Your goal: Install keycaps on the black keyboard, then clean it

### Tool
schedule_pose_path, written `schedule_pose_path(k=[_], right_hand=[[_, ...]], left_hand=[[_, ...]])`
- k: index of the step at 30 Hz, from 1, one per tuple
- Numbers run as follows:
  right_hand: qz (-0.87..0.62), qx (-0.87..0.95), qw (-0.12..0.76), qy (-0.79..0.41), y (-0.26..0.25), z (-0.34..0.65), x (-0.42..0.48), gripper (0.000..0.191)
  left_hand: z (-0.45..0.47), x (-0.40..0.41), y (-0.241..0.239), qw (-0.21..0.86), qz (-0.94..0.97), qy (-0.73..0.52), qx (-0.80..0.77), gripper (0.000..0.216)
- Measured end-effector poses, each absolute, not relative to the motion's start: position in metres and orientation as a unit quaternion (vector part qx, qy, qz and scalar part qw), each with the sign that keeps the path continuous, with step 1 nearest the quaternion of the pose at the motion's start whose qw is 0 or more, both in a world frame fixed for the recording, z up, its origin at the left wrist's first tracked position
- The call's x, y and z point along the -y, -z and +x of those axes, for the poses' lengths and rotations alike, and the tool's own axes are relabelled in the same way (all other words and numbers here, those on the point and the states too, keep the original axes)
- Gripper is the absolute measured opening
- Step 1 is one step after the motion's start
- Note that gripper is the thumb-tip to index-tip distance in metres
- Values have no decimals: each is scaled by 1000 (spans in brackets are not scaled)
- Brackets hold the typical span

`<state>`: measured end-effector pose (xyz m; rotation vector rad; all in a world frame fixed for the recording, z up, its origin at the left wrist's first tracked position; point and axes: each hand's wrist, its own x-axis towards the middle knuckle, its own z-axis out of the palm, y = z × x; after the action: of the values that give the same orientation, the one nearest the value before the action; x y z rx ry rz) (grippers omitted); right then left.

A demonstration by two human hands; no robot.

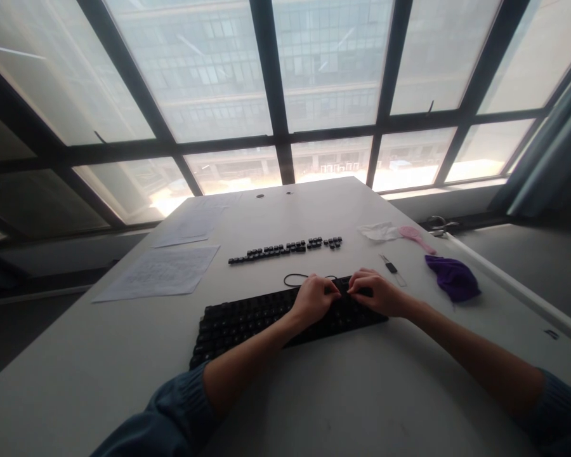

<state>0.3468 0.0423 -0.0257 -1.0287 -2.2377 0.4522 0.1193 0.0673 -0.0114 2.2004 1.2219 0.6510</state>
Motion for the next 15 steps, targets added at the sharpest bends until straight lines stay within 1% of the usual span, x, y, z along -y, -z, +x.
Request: schedule_pose_path(k=[2,4,8,12,15], right_hand=[[-392,848,314,-170,26,346,-43,8],[-392,849,312,-169,26,346,-43,8],[-388,851,312,-168,25,346,-43,9],[-389,851,310,-167,23,345,-43,10],[-391,853,304,-161,22,345,-41,9]], left_hand=[[119,-68,12,301,806,-239,-451,8],[120,-67,12,297,805,-246,-451,8],[122,-60,12,208,836,-267,-432,5],[124,-51,10,115,878,-247,-393,10],[125,-46,8,66,894,-221,-384,14]])
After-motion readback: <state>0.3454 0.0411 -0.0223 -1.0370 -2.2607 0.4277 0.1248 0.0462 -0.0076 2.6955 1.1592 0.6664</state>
